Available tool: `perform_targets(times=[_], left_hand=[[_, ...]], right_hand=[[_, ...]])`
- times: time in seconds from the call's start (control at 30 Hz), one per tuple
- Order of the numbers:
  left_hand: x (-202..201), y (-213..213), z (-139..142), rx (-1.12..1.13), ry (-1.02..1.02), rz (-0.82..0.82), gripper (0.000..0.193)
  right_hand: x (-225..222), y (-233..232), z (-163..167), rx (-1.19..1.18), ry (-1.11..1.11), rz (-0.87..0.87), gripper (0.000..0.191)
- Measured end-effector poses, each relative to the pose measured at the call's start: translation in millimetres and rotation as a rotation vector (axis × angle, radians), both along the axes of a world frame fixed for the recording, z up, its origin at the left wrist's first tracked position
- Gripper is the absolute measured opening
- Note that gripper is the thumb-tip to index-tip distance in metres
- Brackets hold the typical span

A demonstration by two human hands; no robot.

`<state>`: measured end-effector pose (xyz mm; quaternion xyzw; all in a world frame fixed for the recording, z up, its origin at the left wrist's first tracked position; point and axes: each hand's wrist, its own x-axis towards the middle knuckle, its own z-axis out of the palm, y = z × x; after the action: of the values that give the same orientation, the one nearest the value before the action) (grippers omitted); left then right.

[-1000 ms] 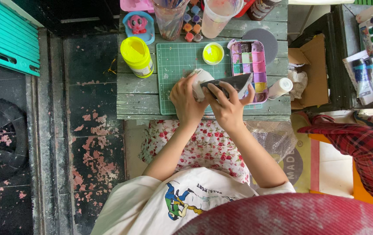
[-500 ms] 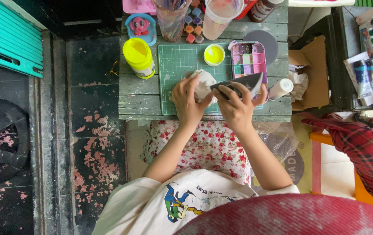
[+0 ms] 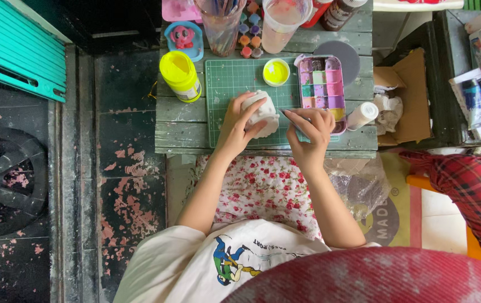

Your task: The person sits at a workbench and sands a white ceramic figurine with a sanding block, turning it to smooth different sides. They then pick up a paintbrush, dip it in a cup of water, open a yellow paint jar, and brush paint onto the figurine.

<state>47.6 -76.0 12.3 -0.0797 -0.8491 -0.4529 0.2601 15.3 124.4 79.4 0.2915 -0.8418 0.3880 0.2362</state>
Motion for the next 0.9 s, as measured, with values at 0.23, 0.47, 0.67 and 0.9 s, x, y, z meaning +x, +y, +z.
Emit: perform_targets(times=[0.23,0.47,0.67,0.9], left_hand=[[9.1,20.9,-21.1,-0.229,0.157,0.195,0.051],[21.8,38.6,-28.9,-0.162,0.177,0.283,0.050],[27.0,39.9,-29.5,-0.175,0.151,0.288,0.054],[21.8,42.0,-25.7,-0.164,0.153,0.308,0.055]], right_hand=[[3.7,-7.4,-2.4,-0.052,-0.065,0.035,0.036],[1.3,-16.0,-4.6,0.059,0.004,0.034,0.038],[8.8,-20.8,-5.8,0.207,0.090,0.027,0.037],[2.7,-19.2,-0.7,0.172,0.087,0.010,0.037]])
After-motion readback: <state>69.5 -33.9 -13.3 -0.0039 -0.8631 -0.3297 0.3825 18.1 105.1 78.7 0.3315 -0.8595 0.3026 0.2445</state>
